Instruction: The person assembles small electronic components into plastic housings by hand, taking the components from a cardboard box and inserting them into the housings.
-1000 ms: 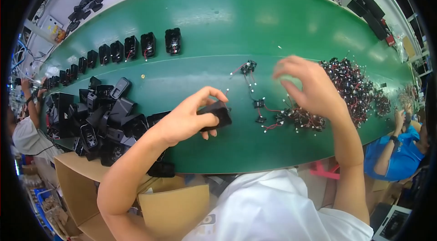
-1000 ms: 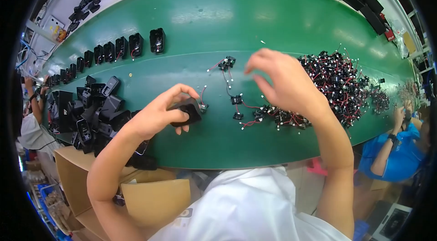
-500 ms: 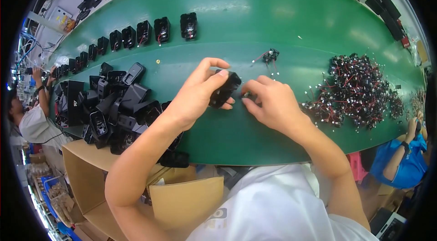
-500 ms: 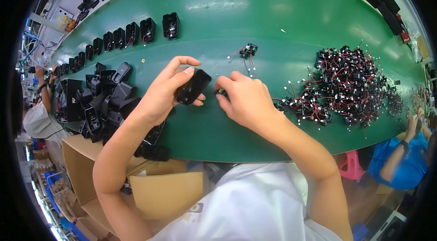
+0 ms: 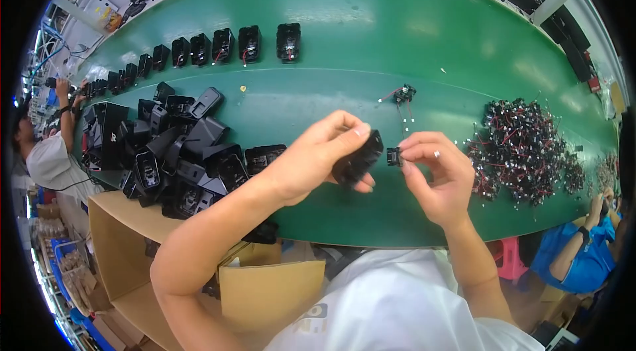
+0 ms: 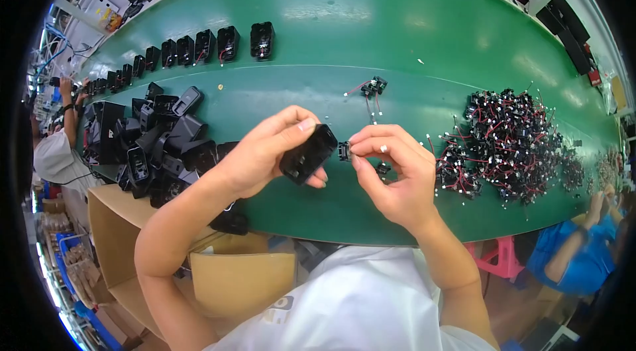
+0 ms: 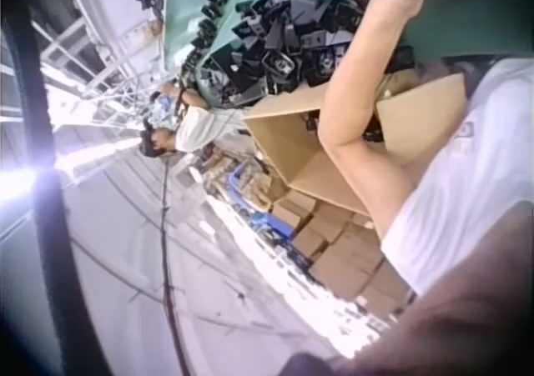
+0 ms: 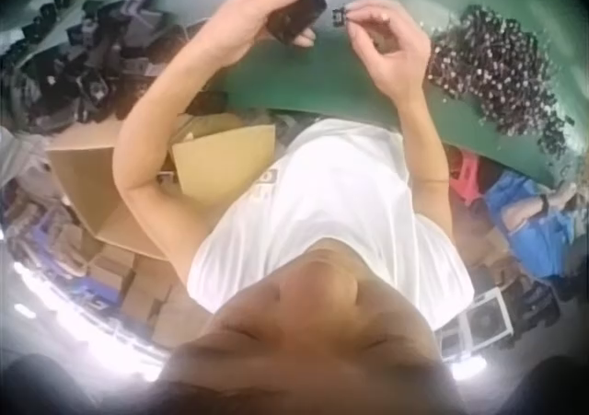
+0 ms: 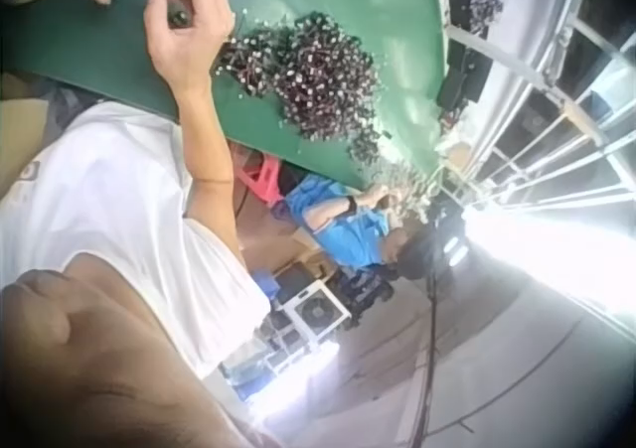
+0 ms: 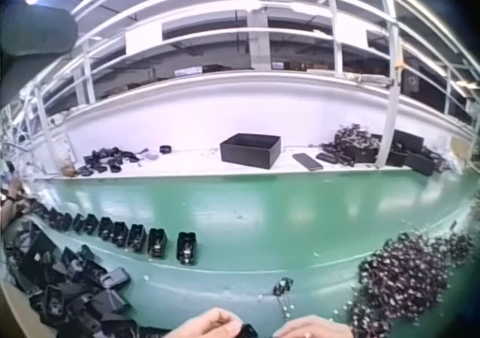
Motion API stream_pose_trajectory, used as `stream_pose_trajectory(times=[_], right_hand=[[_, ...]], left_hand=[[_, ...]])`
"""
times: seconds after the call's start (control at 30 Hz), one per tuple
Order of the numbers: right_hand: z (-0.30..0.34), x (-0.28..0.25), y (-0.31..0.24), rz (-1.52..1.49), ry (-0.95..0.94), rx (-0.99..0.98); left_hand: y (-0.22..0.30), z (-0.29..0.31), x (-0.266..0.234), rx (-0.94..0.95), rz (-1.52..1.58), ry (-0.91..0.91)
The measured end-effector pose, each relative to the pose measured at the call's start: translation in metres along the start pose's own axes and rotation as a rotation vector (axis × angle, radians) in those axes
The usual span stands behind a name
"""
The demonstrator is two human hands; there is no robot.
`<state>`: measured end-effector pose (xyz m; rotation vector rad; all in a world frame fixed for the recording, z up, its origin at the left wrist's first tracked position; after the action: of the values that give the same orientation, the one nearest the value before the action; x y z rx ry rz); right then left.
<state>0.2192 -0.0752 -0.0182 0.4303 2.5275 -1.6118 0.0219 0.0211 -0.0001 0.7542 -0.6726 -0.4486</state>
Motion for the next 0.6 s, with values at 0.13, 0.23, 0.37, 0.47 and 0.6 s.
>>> stream_pose_trajectory(times=[0.13, 0.23, 0.37, 0.47, 0.6], right_hand=[[-0.004, 0.009, -0.015, 0.156, 0.031, -0.152], [-0.007, 0.013, -0.02, 0.263, 0.058, -0.24], [-0.007, 0.022, -0.022, 0.186, 0.072, -0.106], [-0.009, 0.025, -0.02, -0.093, 0.151, 0.13], [-0.013, 0.023, -0.008, -0.445, 0.26, 0.385]], left_hand=[[-0.007, 0.002, 0.009, 0.014, 0.073, -0.106], [-0.008, 0.003, 0.008, 0.085, 0.084, -0.108], [-0.012, 0.0, 0.008, 0.367, -0.111, -0.033], [-0.011, 0.0, 0.008, 0.475, -0.266, 0.055], [-0.01, 0.003, 0.009, 0.497, -0.281, 0.053]])
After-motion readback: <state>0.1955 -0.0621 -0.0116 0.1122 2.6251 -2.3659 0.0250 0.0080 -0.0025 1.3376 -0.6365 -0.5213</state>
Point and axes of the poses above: each hand's wrist, its own z-axis away from the middle knuckle, its own x-axis out of the palm, y = z × x, the point moved 1 cm from there along -z, towards the middle knuckle, and after that the axes turned 5 degrees about -x, right-handed, at the moved point
